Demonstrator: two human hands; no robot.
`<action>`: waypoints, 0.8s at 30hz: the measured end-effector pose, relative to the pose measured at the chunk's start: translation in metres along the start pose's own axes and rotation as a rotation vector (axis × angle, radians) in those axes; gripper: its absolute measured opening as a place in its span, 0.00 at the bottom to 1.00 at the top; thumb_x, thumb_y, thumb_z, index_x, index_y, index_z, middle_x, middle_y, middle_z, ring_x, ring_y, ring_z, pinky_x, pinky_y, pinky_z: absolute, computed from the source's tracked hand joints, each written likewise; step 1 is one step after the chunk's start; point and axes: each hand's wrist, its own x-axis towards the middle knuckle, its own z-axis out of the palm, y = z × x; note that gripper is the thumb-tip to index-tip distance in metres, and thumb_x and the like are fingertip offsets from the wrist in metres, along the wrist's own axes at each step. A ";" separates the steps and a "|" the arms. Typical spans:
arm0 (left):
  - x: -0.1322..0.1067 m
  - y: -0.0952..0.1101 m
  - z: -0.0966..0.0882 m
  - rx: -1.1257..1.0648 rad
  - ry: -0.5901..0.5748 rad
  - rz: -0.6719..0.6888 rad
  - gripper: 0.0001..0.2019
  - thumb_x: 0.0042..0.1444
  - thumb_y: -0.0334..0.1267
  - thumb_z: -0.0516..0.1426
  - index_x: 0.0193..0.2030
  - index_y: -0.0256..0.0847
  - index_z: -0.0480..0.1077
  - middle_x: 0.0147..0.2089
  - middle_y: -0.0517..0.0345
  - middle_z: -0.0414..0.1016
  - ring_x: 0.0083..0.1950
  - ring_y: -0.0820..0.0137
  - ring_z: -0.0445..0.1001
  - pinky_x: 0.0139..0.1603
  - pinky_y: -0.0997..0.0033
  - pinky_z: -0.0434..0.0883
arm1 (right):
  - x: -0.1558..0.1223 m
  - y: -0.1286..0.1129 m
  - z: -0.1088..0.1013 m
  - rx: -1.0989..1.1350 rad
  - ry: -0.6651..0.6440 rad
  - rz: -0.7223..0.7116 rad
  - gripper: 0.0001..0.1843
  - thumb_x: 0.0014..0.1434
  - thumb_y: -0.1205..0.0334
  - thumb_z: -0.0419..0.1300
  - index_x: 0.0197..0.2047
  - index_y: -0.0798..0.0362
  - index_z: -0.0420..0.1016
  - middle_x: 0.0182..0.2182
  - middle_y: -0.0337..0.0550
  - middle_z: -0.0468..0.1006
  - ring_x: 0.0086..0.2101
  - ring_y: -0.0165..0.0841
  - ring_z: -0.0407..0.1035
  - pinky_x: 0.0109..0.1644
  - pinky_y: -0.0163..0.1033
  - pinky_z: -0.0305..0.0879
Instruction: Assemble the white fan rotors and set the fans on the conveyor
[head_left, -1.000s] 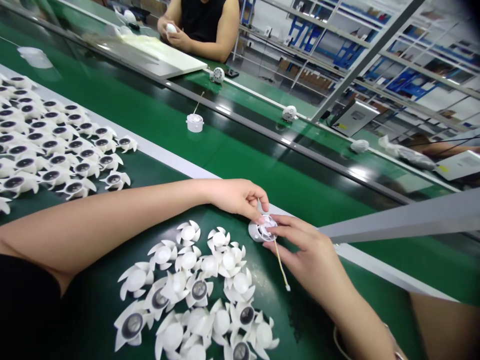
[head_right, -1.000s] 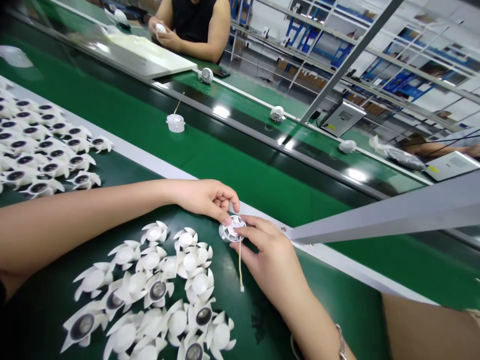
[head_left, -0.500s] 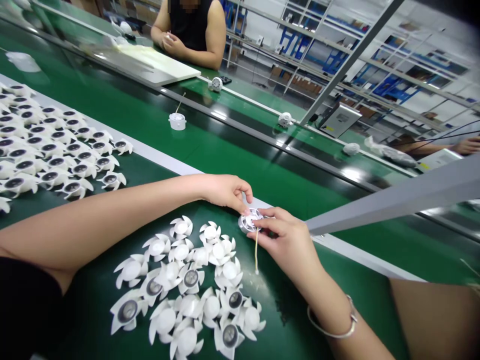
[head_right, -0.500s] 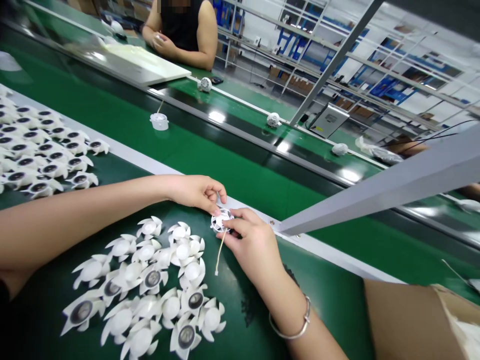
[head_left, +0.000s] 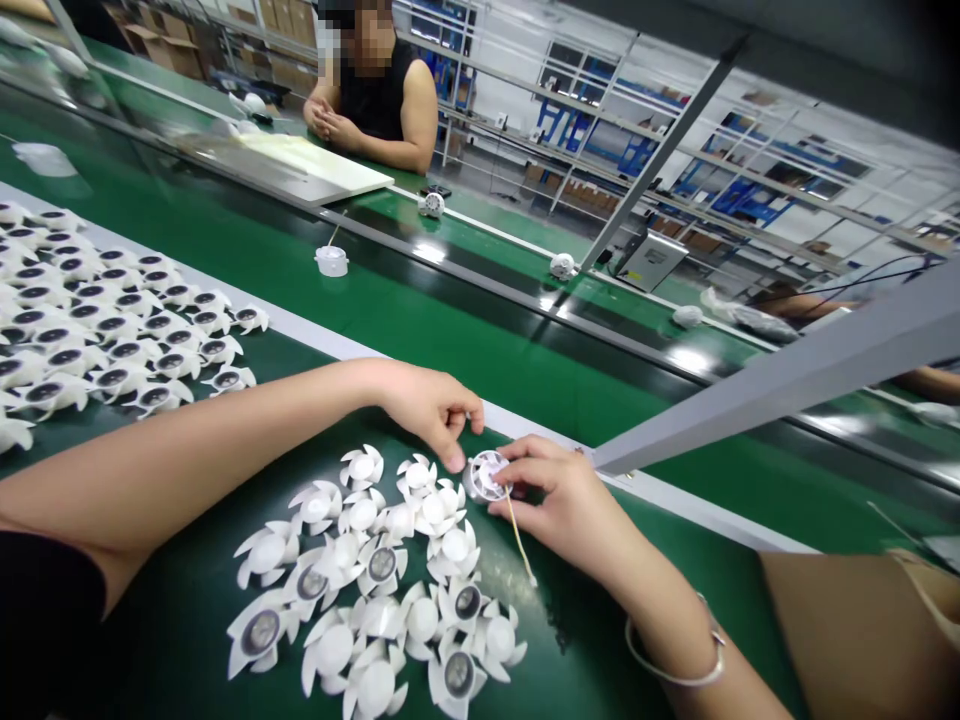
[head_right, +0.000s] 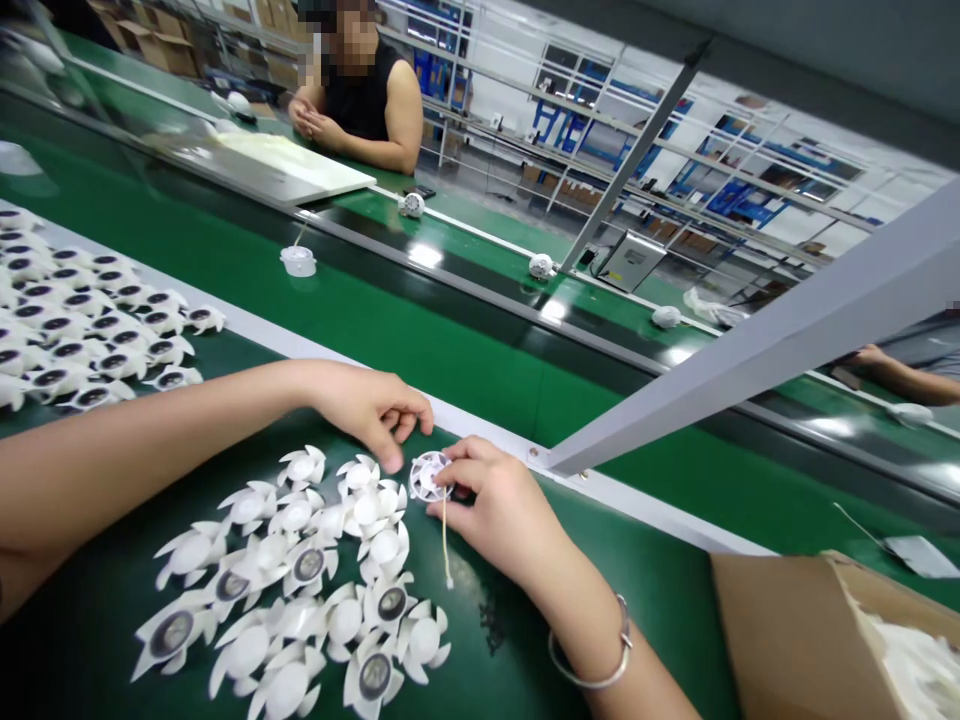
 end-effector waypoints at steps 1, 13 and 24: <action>-0.006 0.003 -0.004 0.036 -0.084 0.001 0.34 0.44 0.53 0.68 0.57 0.43 0.68 0.42 0.60 0.78 0.39 0.69 0.74 0.36 0.75 0.66 | 0.000 0.001 -0.003 -0.056 -0.015 0.010 0.08 0.58 0.62 0.67 0.42 0.48 0.82 0.50 0.44 0.77 0.40 0.33 0.75 0.45 0.40 0.74; -0.006 0.014 0.006 0.311 -0.028 0.099 0.18 0.47 0.39 0.66 0.47 0.50 0.78 0.44 0.61 0.77 0.41 0.67 0.74 0.34 0.72 0.63 | -0.026 -0.018 -0.048 -0.296 -0.289 0.415 0.10 0.59 0.66 0.55 0.31 0.50 0.77 0.32 0.40 0.76 0.31 0.31 0.69 0.35 0.36 0.62; 0.012 0.001 0.009 0.258 0.242 0.279 0.08 0.53 0.34 0.63 0.41 0.42 0.74 0.42 0.60 0.76 0.43 0.69 0.73 0.42 0.73 0.64 | -0.021 -0.033 -0.024 -0.629 -0.577 0.537 0.12 0.50 0.77 0.56 0.22 0.54 0.72 0.25 0.45 0.76 0.25 0.33 0.67 0.27 0.37 0.46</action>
